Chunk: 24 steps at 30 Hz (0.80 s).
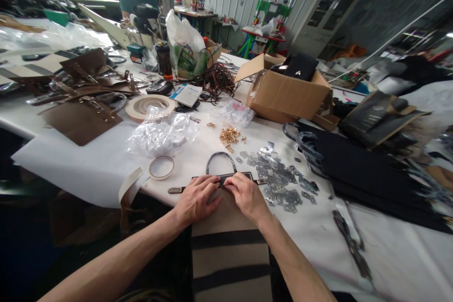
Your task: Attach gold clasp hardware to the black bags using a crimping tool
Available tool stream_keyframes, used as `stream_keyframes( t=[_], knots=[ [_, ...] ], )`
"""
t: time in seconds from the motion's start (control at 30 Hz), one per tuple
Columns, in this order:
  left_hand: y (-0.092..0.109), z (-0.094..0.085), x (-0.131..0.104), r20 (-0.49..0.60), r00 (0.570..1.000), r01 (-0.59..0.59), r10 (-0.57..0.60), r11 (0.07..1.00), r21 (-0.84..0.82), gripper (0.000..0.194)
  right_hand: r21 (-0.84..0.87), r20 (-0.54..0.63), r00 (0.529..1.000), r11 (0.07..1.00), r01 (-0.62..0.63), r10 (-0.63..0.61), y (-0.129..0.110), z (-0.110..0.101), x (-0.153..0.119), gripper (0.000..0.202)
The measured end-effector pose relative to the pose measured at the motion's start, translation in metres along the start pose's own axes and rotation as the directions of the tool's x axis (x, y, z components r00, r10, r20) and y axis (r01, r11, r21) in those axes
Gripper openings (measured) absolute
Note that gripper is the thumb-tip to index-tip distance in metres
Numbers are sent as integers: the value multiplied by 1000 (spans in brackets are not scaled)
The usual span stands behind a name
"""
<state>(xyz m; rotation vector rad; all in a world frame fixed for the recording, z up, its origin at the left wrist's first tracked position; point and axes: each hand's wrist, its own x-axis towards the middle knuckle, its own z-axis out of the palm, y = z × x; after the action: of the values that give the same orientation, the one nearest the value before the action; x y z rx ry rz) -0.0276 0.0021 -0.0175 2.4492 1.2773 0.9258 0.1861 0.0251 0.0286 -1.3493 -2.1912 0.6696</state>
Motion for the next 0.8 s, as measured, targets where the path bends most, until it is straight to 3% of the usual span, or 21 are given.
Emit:
stream_keyframes(
  t=[0.13,0.3,0.57,0.8],
  knots=[
    [0,1,1,-4,1000,17,-17,1000,-1,28,-3,-64,996,998,60,-60,3,10,-14,27],
    [-1,1,1,0,1000,21,-21,1000,-5,30,-12,-148,989,1000,4,-5,1,15,-9,21],
    [-1,-1,0,14,1000,25,-25,999,-23,28,-97,-82,985,983,-157,149,-11,10,9,16],
    [1,-1,1,9,999,49,-49,999,-14,34,-197,-41,989,969,-150,144,-21,5,18,18]
  ],
)
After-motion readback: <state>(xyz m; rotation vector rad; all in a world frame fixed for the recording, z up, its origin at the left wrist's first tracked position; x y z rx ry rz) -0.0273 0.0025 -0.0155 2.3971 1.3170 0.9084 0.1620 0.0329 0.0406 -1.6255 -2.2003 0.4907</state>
